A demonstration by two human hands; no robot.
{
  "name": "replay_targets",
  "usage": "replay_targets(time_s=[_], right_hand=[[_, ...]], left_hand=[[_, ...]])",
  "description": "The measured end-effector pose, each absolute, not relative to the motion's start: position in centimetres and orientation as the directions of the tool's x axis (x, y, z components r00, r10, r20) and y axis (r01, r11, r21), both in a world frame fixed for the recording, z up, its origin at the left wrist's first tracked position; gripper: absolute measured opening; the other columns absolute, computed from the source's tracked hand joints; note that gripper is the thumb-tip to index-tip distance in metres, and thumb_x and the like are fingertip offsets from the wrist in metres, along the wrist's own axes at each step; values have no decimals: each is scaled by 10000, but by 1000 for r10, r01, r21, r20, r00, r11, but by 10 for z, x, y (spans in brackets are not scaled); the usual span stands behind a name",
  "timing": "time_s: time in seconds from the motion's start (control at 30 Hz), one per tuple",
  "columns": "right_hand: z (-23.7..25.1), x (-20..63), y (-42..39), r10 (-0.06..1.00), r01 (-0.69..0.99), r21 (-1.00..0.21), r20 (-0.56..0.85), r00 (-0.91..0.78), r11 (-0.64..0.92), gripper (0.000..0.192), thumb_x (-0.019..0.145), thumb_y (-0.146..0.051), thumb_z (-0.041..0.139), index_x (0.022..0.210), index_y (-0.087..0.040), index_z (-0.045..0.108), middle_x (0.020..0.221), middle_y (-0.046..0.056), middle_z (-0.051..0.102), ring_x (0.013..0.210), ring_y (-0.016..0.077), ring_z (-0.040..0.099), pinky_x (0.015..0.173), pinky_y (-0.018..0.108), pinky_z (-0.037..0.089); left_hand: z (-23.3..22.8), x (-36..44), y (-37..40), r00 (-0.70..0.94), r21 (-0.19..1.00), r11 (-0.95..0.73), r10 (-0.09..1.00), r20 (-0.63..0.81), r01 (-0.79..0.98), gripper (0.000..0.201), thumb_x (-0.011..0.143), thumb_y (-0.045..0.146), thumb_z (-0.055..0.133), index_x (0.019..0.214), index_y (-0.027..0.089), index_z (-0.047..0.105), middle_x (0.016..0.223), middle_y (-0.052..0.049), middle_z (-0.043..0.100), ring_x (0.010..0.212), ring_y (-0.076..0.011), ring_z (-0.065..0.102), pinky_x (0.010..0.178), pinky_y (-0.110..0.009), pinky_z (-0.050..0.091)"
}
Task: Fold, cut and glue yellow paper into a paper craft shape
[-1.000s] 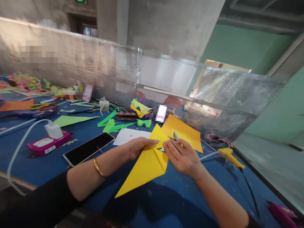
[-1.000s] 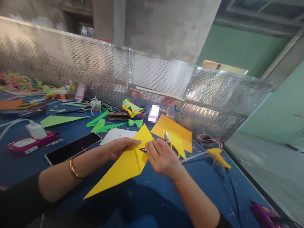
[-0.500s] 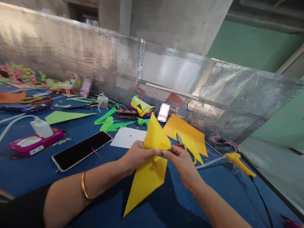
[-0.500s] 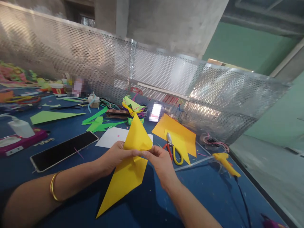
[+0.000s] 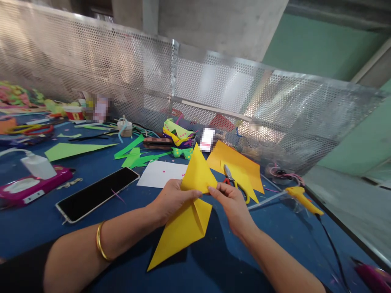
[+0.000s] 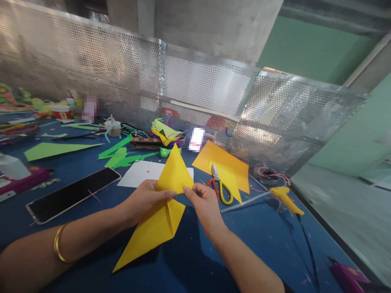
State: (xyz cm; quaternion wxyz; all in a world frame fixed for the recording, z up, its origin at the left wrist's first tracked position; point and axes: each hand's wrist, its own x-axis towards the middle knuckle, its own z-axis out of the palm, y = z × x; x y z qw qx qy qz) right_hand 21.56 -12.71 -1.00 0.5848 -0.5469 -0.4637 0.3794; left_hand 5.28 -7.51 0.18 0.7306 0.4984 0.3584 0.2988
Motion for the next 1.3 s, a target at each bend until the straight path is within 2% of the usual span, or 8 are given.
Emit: replay_targets(time_s=[0.13,0.23,0.37,0.6,0.73,0.9,1.07,1.3], right_hand=[[-14,220,-127,926,131,-981,181,332,144,383,654,-403,777,513,-202,483,538,-52,429,570,120,364,572,282,298],[-15,221,-128,925,174,-968,227,304,180,369,681,-382,758,523,-203,477,554,-51,399,577,120,339,555,276,274],[-15,218,-130,923,225,-956,249,292,187,398,699,-412,756,511,-205,472,542,-51,387,566,121,349,540,272,286],[-15,210,-132,977,29,-996,88,192,84,316,661,-465,790,775,-178,723,749,50,694,775,238,620,750,381,485],[-14,212,-131,972,-11,-996,85,220,89,302,628,-442,815,755,-178,743,741,50,718,757,232,636,760,383,492],[-14,214,-129,962,-57,-995,65,264,83,268,613,-412,826,669,-179,707,706,33,708,723,214,634,754,375,496],[-15,214,-129,976,-98,-994,26,214,48,298,619,-420,820,770,-176,740,776,50,739,789,232,669,810,398,503],[-14,219,-126,961,-83,-994,50,271,75,252,610,-382,821,730,-176,739,739,53,741,758,231,674,808,407,508]], left_hand=[[-5,53,-72,598,918,391,752,-278,-64,334,594,299,813,879,137,750,723,-56,741,603,-197,668,606,-293,516],[-8,53,-71,611,893,446,722,-323,-55,400,554,314,843,894,126,749,771,-84,748,642,-218,676,641,-322,529],[-7,54,-73,564,920,385,775,-285,-64,312,543,307,849,770,122,740,682,-64,715,608,-203,651,611,-310,514],[-9,55,-75,572,950,308,788,-227,-46,313,590,344,835,813,145,743,706,-50,723,612,-200,660,608,-306,511],[-10,53,-71,610,930,368,736,-293,2,374,593,338,839,890,132,746,766,-88,750,635,-217,685,624,-315,532],[-6,53,-71,592,941,337,755,-284,22,329,623,316,812,886,130,745,725,-82,746,615,-216,683,597,-308,527],[-6,55,-72,587,940,342,761,-277,1,290,611,287,807,853,140,745,705,-72,742,607,-213,676,584,-308,522],[-6,54,-68,625,897,441,697,-352,14,309,676,376,772,856,127,744,810,-119,762,656,-224,694,626,-314,540]])
